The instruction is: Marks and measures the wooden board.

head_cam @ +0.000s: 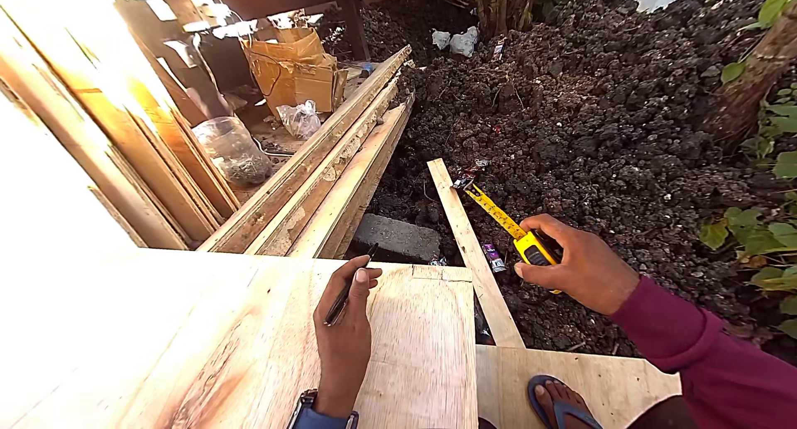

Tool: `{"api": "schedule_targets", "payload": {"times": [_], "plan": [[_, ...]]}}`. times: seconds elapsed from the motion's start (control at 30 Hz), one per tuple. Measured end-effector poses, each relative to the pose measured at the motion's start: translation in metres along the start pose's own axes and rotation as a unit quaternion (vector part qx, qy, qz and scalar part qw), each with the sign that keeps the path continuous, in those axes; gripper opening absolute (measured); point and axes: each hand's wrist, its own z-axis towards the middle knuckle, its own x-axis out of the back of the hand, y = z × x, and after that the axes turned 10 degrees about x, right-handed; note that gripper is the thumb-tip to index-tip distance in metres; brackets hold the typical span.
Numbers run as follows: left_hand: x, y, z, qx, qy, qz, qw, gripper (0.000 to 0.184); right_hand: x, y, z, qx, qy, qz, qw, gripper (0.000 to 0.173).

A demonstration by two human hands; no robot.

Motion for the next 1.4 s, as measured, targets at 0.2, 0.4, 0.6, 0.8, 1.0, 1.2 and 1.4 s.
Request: {"api": "schedule_targets", "payload": {"times": [0.2,0.4,0.6,0.8,1.0,1.2,1.4], "plan": [[-0.0009,0.0,-0.0006,0.012,-0.015,0.005,1.0,0.039,-0.0009,-0.006,-0.0007,-0.019,0.032,0.034,0.999,0.058],[-0.0019,0.0014,-0.0009,0.02,-0.022,0.006,1.0,0.043,-0.0019,-0.0055,-0.0008,-0.014,0.053,0.048,0.997,0.057],[-0.0022,0.0001,-0.0013,0.013,-0.021,0.002,1.0,0.043,-0.0024,-0.0049,-0.0013,-0.001,0.062,0.047,0.997,0.059],[-0.0026,0.0007,-0.0022,0.011,-0.014,-0.006,1.0,0.041,-0.0026,-0.0041,-0.0008,0.012,0.051,0.04,0.998,0.059],[-0.0037,0.0003,-0.0021,0.013,-0.027,-0.027,0.999,0.035,-0.0034,-0.0015,-0.0007,0.024,0.044,0.04,0.998,0.064],[-0.0053,0.0011,-0.005,0.014,-0.071,-0.075,0.995,0.034,-0.0034,-0.0024,-0.001,0.035,0.023,0.034,0.999,0.07],[-0.0058,0.0036,-0.0065,0.027,-0.137,-0.078,0.987,0.038,-0.0031,-0.003,-0.0002,0.039,0.019,0.032,0.999,0.071]]}}
